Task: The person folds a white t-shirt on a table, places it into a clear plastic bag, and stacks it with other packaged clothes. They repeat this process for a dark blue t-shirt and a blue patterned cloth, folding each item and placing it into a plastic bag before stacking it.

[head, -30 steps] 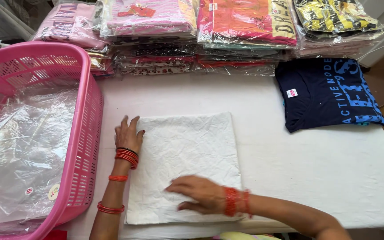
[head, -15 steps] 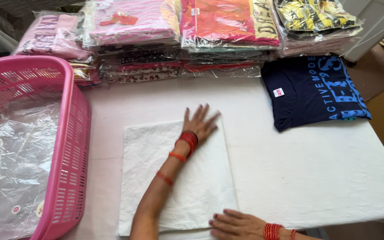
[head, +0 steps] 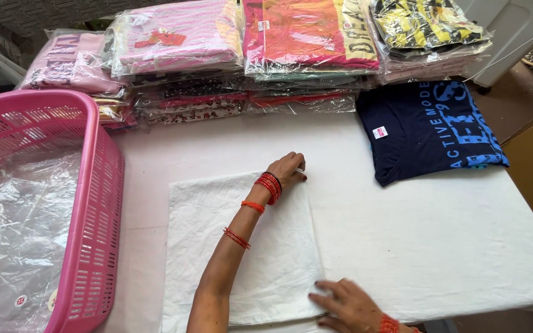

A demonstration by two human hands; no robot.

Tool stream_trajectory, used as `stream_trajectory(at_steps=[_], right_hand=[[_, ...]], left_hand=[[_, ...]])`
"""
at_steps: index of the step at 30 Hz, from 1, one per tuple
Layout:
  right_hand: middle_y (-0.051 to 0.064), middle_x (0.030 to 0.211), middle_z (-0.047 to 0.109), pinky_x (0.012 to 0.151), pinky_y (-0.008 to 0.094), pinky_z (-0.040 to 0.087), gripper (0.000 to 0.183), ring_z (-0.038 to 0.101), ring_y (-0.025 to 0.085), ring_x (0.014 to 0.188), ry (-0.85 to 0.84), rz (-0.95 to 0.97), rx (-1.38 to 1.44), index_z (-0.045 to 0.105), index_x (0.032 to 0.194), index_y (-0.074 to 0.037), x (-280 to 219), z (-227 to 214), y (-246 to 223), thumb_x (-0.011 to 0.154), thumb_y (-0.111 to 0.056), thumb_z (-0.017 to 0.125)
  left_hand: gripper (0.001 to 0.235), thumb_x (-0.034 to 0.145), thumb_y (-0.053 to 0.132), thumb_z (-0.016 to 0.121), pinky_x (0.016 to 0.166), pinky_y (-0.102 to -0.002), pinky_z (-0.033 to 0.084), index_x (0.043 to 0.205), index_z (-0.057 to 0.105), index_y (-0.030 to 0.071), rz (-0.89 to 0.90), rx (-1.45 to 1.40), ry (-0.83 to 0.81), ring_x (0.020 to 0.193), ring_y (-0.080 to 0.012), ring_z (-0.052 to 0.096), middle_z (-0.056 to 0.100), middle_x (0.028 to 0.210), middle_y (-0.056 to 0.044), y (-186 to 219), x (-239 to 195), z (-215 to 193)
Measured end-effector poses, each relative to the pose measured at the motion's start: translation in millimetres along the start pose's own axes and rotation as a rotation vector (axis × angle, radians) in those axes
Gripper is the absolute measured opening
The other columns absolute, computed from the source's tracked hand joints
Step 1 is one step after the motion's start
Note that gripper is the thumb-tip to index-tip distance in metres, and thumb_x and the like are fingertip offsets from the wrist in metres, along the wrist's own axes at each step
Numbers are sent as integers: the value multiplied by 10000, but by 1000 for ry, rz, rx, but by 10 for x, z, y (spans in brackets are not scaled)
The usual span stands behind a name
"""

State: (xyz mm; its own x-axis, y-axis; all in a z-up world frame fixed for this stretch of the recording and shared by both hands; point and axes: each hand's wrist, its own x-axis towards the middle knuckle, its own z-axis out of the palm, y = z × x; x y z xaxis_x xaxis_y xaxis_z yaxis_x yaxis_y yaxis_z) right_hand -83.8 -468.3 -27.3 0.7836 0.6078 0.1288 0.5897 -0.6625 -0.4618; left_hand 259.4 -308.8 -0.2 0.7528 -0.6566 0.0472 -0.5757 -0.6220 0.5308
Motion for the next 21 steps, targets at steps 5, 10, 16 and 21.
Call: stream_trajectory(at_steps=[5, 10, 16, 21], right_hand=[[187, 1301, 645, 771, 342, 607, 331, 648, 221, 959, -7, -197, -34, 658, 1332, -89, 86, 177, 69, 1008, -156, 667], [145, 1152, 686, 784, 335, 624, 323, 680, 223, 978, 73, -201, 5, 679, 1290, -55, 5, 90, 187, 968, -78, 665], [144, 1087, 689, 787, 330, 613, 396, 684, 233, 941, 115, -168, -105, 655, 1315, -9, 88, -1023, 273, 921, -33, 639], [120, 1089, 704, 814, 325, 591, 399, 687, 246, 936, 89, -88, -225, 661, 1239, -17, -142, -1213, 663, 843, -49, 630]], left_hand=[[168, 940, 251, 696, 826, -377, 565, 956, 611, 106, -120, -210, -131, 889, -228, 725, 773, 931, -62, 147, 129, -232], [114, 912, 133, 697, 773, -337, 618, 940, 603, 75, -6, -388, -11, 815, -200, 765, 781, 861, -89, 28, 251, -166], [74, 965, 83, 638, 759, -305, 669, 974, 565, 82, 208, -582, 275, 875, -179, 783, 751, 893, -87, 26, 954, 20], [148, 954, 132, 690, 749, -401, 632, 987, 554, 85, 207, -629, 346, 888, -206, 798, 732, 866, -68, 387, 1434, 280]])
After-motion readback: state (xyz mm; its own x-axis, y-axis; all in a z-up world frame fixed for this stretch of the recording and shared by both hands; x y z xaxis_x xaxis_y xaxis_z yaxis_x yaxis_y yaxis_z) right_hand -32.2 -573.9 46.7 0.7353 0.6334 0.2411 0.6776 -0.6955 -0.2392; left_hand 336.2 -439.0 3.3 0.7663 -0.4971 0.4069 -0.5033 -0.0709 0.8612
